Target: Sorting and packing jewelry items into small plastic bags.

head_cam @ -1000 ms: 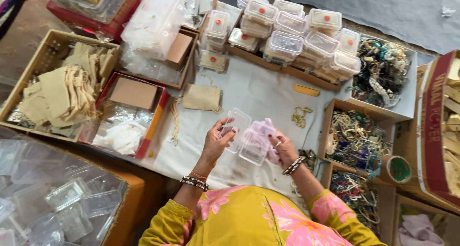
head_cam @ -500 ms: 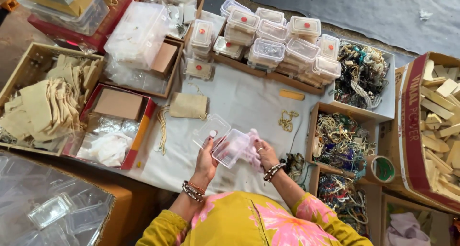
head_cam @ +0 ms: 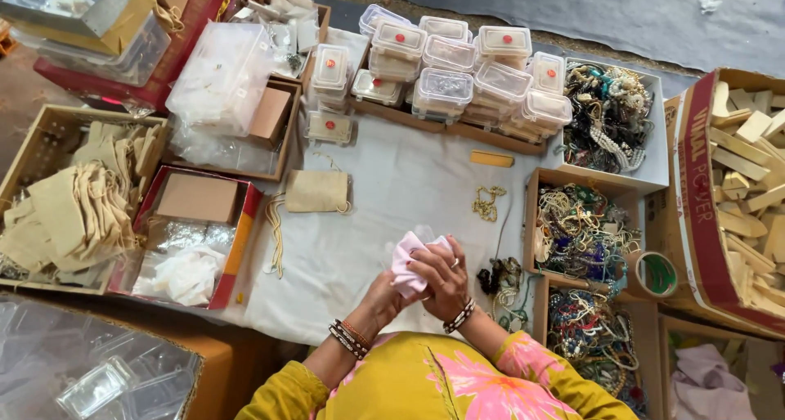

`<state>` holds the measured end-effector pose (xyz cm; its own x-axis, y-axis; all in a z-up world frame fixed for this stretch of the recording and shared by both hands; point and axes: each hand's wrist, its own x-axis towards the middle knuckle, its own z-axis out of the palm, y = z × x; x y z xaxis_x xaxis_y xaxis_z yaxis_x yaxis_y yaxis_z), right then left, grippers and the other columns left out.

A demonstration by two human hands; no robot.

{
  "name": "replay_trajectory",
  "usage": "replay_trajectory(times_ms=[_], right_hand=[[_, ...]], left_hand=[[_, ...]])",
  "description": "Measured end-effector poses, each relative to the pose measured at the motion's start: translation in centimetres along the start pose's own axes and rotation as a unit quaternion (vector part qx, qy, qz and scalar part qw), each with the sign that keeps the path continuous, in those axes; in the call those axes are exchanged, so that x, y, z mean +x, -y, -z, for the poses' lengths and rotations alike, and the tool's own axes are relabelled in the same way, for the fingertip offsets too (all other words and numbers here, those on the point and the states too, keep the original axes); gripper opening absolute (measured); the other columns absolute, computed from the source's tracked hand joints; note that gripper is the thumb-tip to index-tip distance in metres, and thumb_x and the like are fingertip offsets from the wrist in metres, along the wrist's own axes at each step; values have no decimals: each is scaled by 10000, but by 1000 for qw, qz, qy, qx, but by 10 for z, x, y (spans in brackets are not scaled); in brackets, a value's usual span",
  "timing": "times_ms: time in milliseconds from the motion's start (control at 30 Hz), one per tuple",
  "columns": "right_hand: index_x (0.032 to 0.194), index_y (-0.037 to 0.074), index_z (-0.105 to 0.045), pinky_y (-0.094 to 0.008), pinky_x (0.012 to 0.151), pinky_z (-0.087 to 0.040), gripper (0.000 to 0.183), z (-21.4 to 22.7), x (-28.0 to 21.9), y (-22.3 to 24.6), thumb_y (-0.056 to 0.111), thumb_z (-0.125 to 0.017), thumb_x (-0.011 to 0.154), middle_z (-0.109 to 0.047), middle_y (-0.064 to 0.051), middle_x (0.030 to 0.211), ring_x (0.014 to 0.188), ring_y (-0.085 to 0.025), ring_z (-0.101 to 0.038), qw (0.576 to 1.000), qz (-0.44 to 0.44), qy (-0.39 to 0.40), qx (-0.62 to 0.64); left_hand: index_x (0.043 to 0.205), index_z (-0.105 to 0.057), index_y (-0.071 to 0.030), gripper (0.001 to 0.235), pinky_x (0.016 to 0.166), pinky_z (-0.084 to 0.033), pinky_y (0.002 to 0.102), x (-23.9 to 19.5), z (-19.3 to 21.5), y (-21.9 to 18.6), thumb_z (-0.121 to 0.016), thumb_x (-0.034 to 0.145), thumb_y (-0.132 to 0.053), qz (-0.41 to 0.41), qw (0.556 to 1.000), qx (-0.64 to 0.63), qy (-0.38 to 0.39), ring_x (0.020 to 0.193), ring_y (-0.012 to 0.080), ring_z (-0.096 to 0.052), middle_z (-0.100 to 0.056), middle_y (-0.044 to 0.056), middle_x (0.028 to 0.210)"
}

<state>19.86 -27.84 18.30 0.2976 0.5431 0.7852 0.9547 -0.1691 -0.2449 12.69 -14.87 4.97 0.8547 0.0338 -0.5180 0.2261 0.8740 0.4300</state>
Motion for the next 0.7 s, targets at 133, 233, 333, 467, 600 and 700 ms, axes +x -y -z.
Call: replay_trajectory(times_ms=[133, 233, 333, 467, 600, 700], right_hand=[[1055, 122, -698, -555, 1099, -430, 168, -18, -28, -43, 222, -620, 944, -731, -74, 1122, 1094, -270, -698, 999, -37, 20, -18], [1072, 110, -710, -407, 951, -558, 138, -23, -31, -56, 182, -612, 1009, -750, -79, 1095, 1066, -301, -720, 983, -174, 32, 46], [1116, 114, -734, -406, 880, -589, 186, -28, -24, -36, 176, -630, 975, -754, -95, 1100, 998, -312, -734, 933, -354, 46, 34], [1215, 89, -685, -527, 1120, -497, 320, -40, -19, 3, 77, -653, 897, -682, -132, 1290, 1235, -370, -666, 999, -12, 8, 32], [1216, 101, -693, -572, 1140, -468, 375, -56, -25, -8, 63, -688, 843, -649, -147, 1358, 1268, -368, -653, 994, 26, 39, 102], [1208, 94, -693, -592, 1097, -436, 445, -35, 4, -18, 152, -743, 769, -671, -103, 1303, 1227, -354, -653, 996, -76, 50, 15]], left_hand=[[1342, -565, -45, 342, 758, -649, 327, -17, -14, -5, -454, 1027, -118, 60, 994, 88, 28, 984, 201, -733, -712, 106, 1181], [1318, -593, -16, 382, 744, -642, 286, -20, -19, -16, -415, 1031, -195, 86, 985, 134, 66, 950, 234, -750, -729, 145, 1161], [1359, -612, 43, 368, 799, -625, 276, -15, -11, -17, -483, 1057, -123, 78, 978, 171, 88, 1000, 224, -738, -732, 181, 1180], [1316, -593, -57, 360, 820, -626, 292, 15, 27, -2, -453, 1046, -251, 48, 997, 21, 61, 1024, 201, -729, -726, 86, 1183], [1349, -581, -55, 351, 848, -624, 312, 16, 31, -8, -473, 1087, -262, 33, 997, 28, 68, 1067, 195, -691, -702, 97, 1230], [1374, -583, -47, 383, 834, -623, 316, -6, 18, -20, -468, 1092, -279, 41, 995, 55, 71, 1073, 196, -679, -694, 102, 1251]])
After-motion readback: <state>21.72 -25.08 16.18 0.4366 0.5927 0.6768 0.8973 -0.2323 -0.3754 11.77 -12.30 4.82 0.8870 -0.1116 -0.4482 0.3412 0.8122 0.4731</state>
